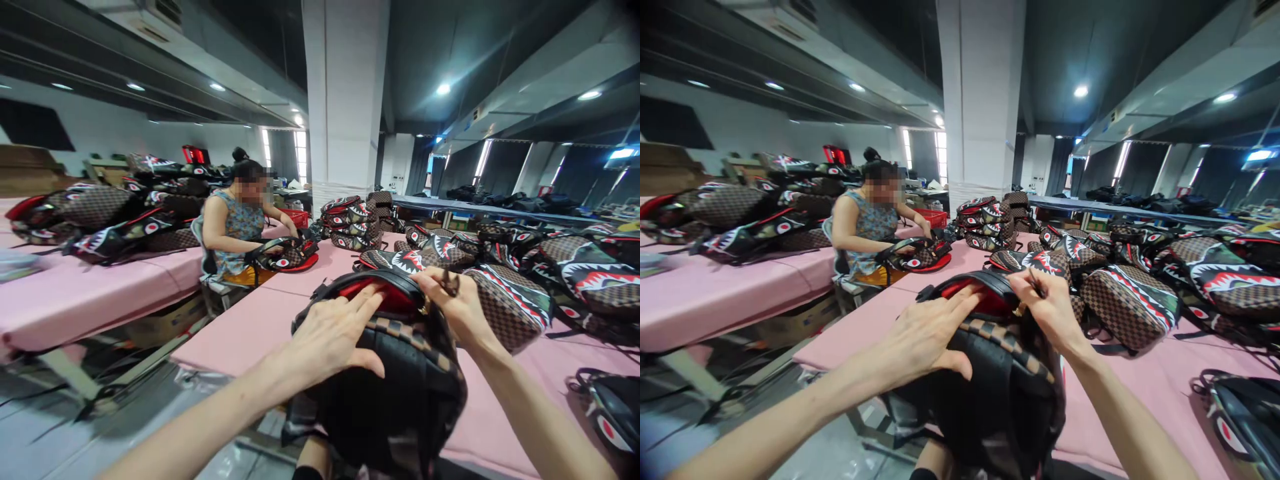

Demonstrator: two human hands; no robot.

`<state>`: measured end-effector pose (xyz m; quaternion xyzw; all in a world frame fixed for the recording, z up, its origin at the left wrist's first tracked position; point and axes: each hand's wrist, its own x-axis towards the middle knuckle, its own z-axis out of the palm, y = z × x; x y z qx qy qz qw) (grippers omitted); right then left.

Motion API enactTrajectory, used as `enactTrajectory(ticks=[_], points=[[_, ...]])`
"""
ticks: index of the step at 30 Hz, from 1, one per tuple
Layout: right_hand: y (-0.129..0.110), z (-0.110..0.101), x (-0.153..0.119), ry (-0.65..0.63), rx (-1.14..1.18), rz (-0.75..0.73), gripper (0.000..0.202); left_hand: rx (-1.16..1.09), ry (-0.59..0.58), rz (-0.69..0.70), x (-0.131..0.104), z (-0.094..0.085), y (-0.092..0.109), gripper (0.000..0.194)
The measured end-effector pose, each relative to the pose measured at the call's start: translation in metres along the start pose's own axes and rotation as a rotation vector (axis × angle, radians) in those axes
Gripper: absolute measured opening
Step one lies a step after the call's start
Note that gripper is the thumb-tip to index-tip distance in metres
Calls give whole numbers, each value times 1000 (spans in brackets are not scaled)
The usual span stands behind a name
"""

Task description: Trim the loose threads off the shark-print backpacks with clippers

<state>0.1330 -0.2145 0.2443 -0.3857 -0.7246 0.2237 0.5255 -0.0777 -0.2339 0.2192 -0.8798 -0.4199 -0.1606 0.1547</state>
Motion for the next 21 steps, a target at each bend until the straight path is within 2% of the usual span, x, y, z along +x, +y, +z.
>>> enactTrajectory(ticks=[2,5,9,12,14,17,19,21], points=[[2,-6,1,-59,10,73,34,-89,-84,84,7,-8,-8,100],[6,-11,19,-202,-46,78,29,-173,-109,172,14,-15,-10,96],[9,2,49,-546,-116,21,30,-209,-64,192,14,-12,-4,88],[8,15,55,-674,-202,-9,30,-169,27,166,3,-3,0,85],[7,20,51,-671,-287,-72,28,-129,148,172,-9,6,4,81],[8,24,43,-533,-416,-135,28,-115,337,213,-26,16,13,72],[11,25,39,-425,-467,-127,30,-151,337,236,-35,16,19,66],[14,26,37,-373,-478,-118,32,-201,218,239,-37,10,22,63]])
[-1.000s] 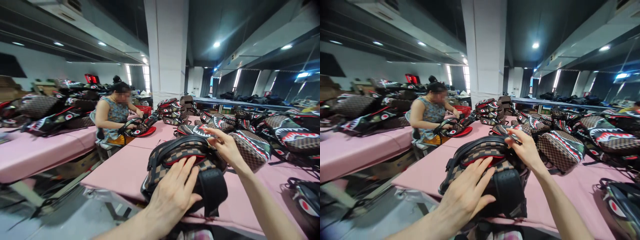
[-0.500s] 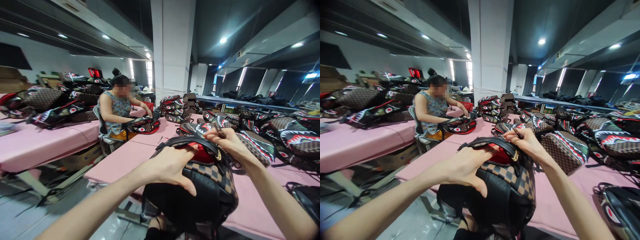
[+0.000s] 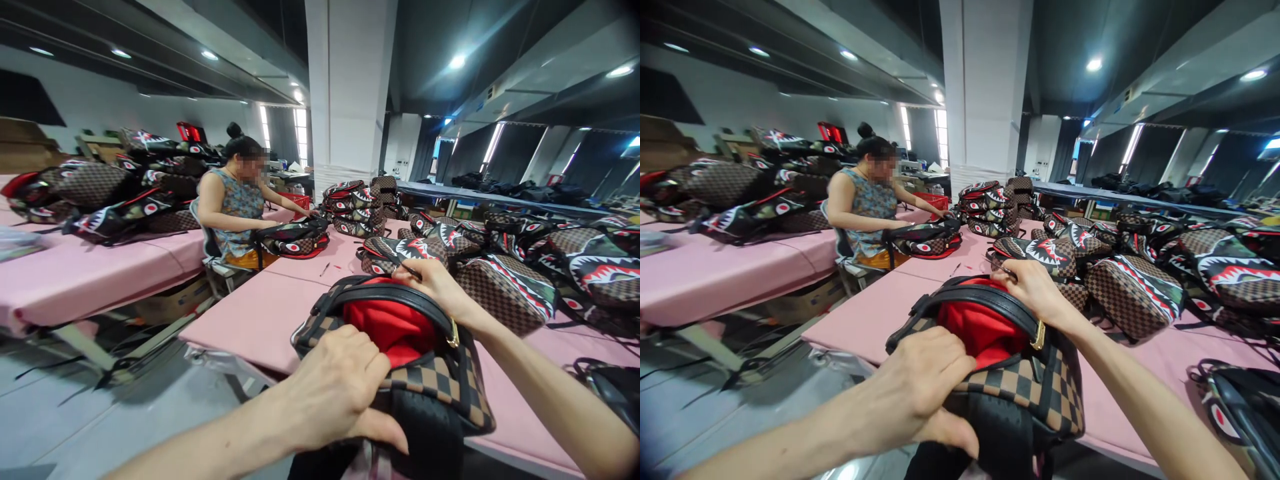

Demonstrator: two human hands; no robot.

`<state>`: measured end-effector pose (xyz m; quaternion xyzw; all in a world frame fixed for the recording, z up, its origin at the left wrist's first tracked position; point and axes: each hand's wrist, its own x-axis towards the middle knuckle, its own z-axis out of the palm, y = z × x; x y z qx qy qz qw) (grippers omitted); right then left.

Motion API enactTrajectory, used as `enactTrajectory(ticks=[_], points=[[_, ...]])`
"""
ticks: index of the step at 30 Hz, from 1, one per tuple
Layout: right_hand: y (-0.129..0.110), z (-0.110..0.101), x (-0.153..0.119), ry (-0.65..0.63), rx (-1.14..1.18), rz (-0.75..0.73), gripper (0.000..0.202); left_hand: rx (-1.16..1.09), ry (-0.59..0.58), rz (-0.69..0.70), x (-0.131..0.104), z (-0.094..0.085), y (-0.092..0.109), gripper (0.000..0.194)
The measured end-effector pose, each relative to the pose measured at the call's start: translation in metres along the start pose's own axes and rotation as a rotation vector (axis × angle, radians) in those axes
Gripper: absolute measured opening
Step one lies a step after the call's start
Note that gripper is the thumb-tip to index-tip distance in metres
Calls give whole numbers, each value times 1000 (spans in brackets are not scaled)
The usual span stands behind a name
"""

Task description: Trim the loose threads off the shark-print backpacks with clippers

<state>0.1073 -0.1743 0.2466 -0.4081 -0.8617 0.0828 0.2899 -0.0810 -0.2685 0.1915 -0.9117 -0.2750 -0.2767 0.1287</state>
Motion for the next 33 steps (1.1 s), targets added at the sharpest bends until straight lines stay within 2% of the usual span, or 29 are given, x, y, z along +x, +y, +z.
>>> enactTrajectory(ticks=[4,6,9,12,14,16,18,20,21,22,24,26,27,30,33], points=[[4,2,1,35,18,-7,35,-173,-380,-68,16,-21,-6,58],[5,2,1,37,30,-8,35,-256,-524,-75,27,-31,-12,53],[8,1,2,27,58,8,35,-330,-654,-71,43,-37,-20,49],[14,4,9,-2,109,7,34,-435,-733,-86,55,-33,-27,45],[23,4,18,6,157,17,34,-571,-707,-138,64,-25,-35,42],[36,-1,24,101,221,90,34,-666,-597,-242,73,-16,-45,50],[49,-12,17,319,320,204,35,-663,-459,-356,82,-8,-55,54],[57,-26,-9,552,429,286,36,-627,-343,-416,90,-1,-65,52],[58,-32,-27,616,468,312,37,-614,-297,-432,94,3,-69,52],[58,-35,-48,603,485,330,38,-603,-260,-443,99,6,-72,52],[51,-34,-87,422,457,390,40,-597,-204,-454,108,14,-76,52],[41,-21,-113,292,381,410,34,-614,-181,-472,119,22,-76,52],[36,-12,-118,266,350,420,32,-625,-173,-491,125,26,-75,52],[30,20,-110,322,421,437,30,-651,-107,-559,139,33,-73,50],[38,41,-92,392,582,422,32,-779,32,-529,134,24,-79,43]])
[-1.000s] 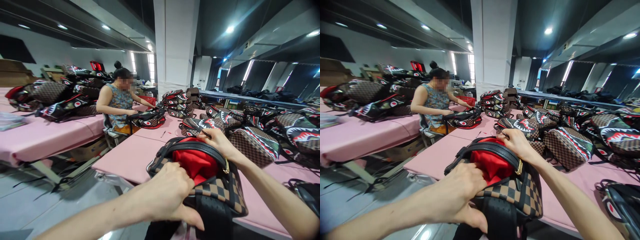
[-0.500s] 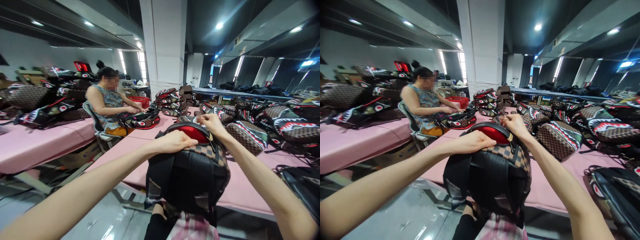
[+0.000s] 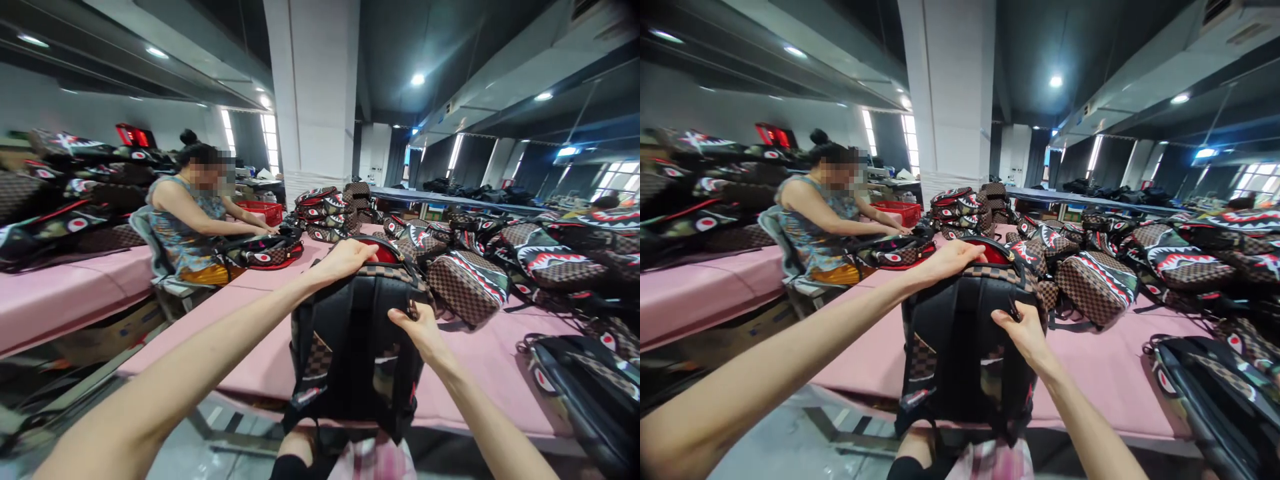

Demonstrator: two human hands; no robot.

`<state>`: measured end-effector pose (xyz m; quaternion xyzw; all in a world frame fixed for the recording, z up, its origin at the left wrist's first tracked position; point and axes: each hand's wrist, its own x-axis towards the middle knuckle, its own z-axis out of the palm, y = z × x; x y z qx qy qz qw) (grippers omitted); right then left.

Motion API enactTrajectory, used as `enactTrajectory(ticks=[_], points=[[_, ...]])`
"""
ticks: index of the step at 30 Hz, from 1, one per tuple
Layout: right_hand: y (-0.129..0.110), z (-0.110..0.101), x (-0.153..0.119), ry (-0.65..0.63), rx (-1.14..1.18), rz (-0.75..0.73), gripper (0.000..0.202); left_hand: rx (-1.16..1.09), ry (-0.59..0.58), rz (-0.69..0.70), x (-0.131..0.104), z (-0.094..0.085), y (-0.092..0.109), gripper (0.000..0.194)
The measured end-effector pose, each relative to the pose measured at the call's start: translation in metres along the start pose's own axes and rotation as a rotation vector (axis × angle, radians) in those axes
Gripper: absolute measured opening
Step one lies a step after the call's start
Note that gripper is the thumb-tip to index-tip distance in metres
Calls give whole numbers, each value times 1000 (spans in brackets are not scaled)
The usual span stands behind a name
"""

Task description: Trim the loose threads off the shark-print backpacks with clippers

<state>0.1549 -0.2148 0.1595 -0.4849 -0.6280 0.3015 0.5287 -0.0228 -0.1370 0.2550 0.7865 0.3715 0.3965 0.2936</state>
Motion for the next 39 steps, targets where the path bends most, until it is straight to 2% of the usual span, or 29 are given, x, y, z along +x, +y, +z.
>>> enactTrajectory(ticks=[1,3,5,6,8,10,11,14,16,18,22,24,26,27,28,30,31,33,34,36,37,39], points=[[4,2,5,9,13,-4,33,-91,44,37,-7,-9,-1,42],[10,2,13,19,14,-5,34,-282,208,65,-29,-29,-6,44],[14,-2,19,-6,27,8,35,-361,368,-34,-60,-43,-15,48],[15,-4,20,-23,35,13,35,-342,387,-118,-76,-45,-20,48],[17,-7,23,-39,42,6,36,-234,274,-270,-105,-37,-32,47],[19,-7,26,-22,32,1,36,-185,122,-334,-123,-17,-43,45],[20,-7,26,-13,27,5,36,-221,83,-348,-127,-6,-47,45],[22,-7,24,1,30,40,35,-477,79,-395,-122,19,-51,51],[18,-10,16,-26,66,59,34,-652,50,-403,-115,24,-44,57],[7,-14,2,-38,142,61,32,-781,13,-375,-115,21,-27,61],[-37,-29,-29,86,324,40,32,-868,25,-333,-131,3,28,67],[-58,-39,-35,107,346,9,34,-864,30,-351,-136,-4,52,70],[-62,-44,-32,126,337,-32,34,-876,31,-371,-133,-4,61,72],[-56,-44,-28,145,326,-35,33,-893,31,-375,-128,-1,57,71],[-44,-42,-23,172,314,-19,32,-915,28,-381,-123,6,46,70],[-2,-32,-15,189,272,70,31,-957,11,-416,-113,28,5,66],[26,-23,-13,194,248,130,31,-966,3,-462,-109,42,-22,64],[85,-3,-11,41,108,247,31,-968,9,-571,-105,73,-85,59],[113,8,-12,30,-4,264,33,-949,48,-610,-105,88,-117,58],[159,26,-14,14,-81,284,32,-903,177,-659,-109,111,-173,55],[176,33,-14,21,-111,285,32,-892,217,-677,-112,118,-195,55],[196,41,-11,30,-159,291,31,-881,289,-692,-116,125,-226,54]])
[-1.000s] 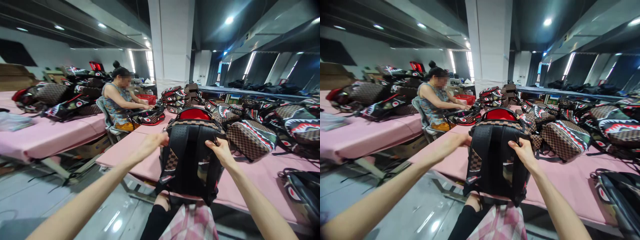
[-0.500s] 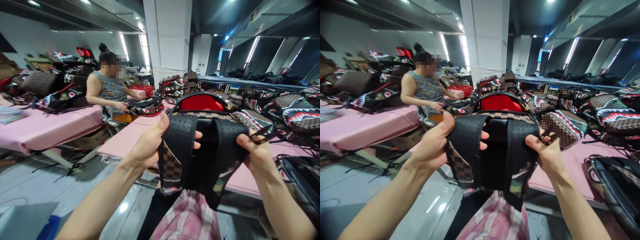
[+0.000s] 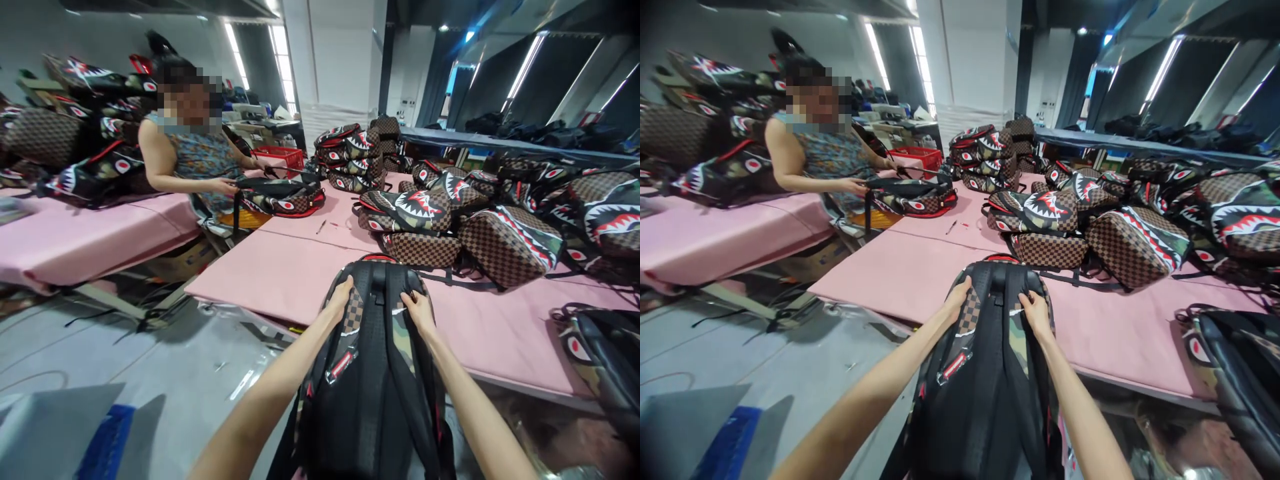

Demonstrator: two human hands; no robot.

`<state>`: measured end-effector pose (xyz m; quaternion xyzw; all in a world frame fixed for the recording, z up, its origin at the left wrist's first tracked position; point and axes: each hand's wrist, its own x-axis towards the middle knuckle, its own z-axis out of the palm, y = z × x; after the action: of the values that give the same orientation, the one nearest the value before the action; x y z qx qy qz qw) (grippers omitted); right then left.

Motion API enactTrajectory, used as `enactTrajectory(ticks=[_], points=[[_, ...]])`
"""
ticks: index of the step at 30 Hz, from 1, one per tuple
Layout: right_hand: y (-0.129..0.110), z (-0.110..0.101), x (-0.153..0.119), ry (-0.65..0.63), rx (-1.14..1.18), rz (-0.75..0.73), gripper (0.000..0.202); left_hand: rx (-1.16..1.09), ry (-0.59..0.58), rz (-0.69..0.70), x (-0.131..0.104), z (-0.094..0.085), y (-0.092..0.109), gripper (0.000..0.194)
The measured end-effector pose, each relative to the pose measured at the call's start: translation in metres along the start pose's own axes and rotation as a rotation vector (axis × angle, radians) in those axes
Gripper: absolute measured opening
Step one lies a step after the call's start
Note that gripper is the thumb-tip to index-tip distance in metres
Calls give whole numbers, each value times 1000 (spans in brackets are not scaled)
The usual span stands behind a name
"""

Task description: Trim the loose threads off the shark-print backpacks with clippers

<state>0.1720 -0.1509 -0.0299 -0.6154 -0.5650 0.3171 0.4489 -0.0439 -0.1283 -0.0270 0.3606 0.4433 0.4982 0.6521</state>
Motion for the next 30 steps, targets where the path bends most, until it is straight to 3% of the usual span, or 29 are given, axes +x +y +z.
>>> enactTrajectory(ticks=[3,6,8,10,12,15,19,22,24,26,28,30], points=[[1,8,11,106,-95,-21,33,-17,42,45,13,-12,-11,51],[-17,24,17,183,-332,-213,35,2,72,98,18,-14,-13,44],[-32,40,20,62,-535,-304,32,37,120,161,19,-14,-15,39],[-44,56,23,-108,-701,-271,26,148,174,259,18,-16,-16,42],[-51,65,27,-184,-786,-213,20,349,202,351,17,-19,-15,44],[-54,67,33,-179,-639,-233,19,659,221,458,14,-20,-12,34],[-59,66,37,-248,-243,-323,22,1005,360,602,12,-14,0,21],[-67,70,40,-296,-189,-360,24,1158,385,652,13,-13,12,16],[-71,70,42,-261,-316,-365,24,1133,378,633,17,-17,18,16],[-71,67,43,-180,-505,-345,23,982,411,501,22,-22,22,16],[-69,65,42,-116,-644,-326,36,805,445,345,27,-26,23,18],[-65,65,40,-102,-688,-330,37,731,466,296,30,-28,25,18]])
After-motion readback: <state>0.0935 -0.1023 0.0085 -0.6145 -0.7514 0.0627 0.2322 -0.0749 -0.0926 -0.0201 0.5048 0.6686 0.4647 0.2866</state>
